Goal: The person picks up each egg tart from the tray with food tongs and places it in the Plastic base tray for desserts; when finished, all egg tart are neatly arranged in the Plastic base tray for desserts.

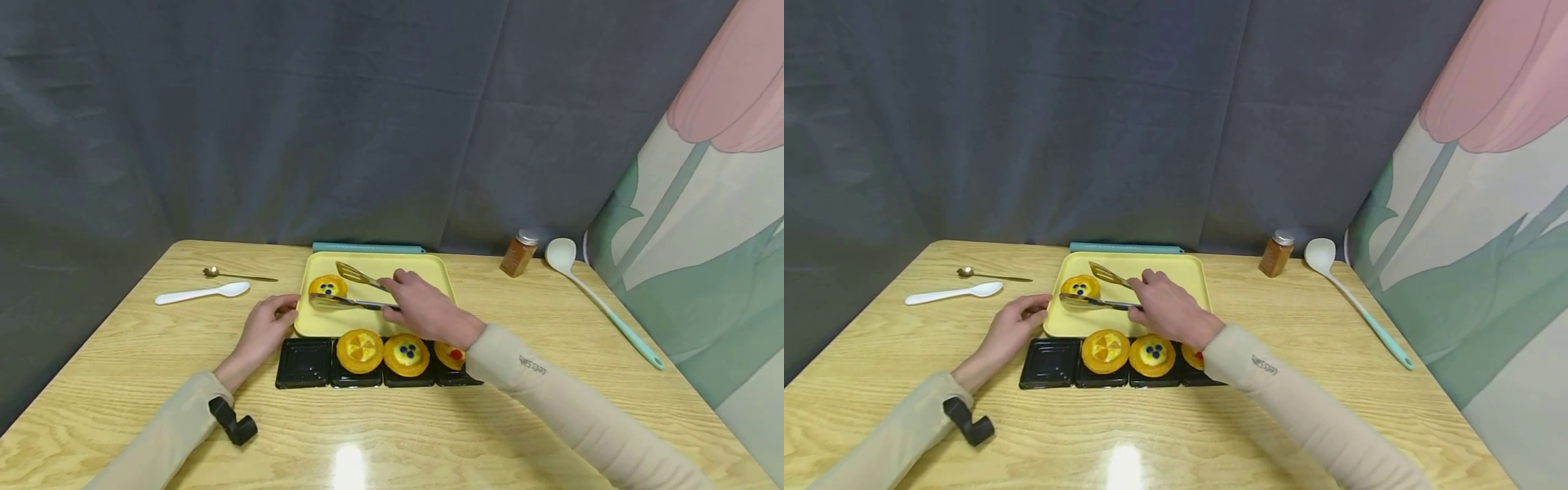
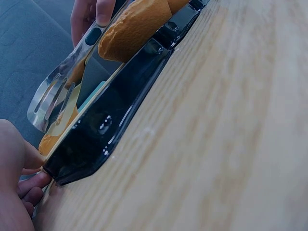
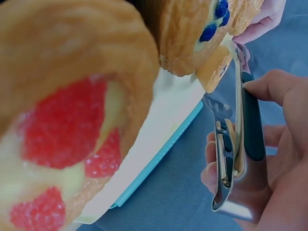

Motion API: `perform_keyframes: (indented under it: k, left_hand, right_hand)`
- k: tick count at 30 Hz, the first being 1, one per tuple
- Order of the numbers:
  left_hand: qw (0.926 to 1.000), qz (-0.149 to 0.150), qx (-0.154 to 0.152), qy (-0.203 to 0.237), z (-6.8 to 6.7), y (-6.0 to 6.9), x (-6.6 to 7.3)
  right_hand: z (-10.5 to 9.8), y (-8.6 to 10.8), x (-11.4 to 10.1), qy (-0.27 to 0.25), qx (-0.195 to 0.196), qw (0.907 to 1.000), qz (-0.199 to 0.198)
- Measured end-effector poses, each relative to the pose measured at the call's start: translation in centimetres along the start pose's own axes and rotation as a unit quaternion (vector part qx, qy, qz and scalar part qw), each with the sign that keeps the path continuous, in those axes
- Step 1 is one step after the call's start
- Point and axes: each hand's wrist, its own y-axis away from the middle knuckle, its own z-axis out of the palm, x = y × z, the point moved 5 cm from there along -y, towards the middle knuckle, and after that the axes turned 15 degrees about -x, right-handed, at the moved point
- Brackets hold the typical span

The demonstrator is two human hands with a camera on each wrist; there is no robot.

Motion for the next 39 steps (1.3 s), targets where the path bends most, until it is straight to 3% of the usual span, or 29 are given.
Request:
perform_keyframes:
  k: [11, 25, 39]
  left_hand:
    - [1.0000, -0.004, 0.000, 0.002, 0.0, 0.0, 0.0]
    - [1.0000, 0.002, -0.002, 0.006, 0.0, 0.1, 0.0]
    - [1.0000, 0.003, 0.000, 0.001, 0.1, -0.1, -0.1]
  right_hand:
    - [0.2, -0.2, -0.1, 0.003, -0.002, 0.9999, -0.010]
    - [0.0, 0.3, -0.2, 0.002, 0.024, 0.9995, -0.023]
    - [-1.5, 3.8, -1.8, 0.002, 0.052, 0.9973, -0.051]
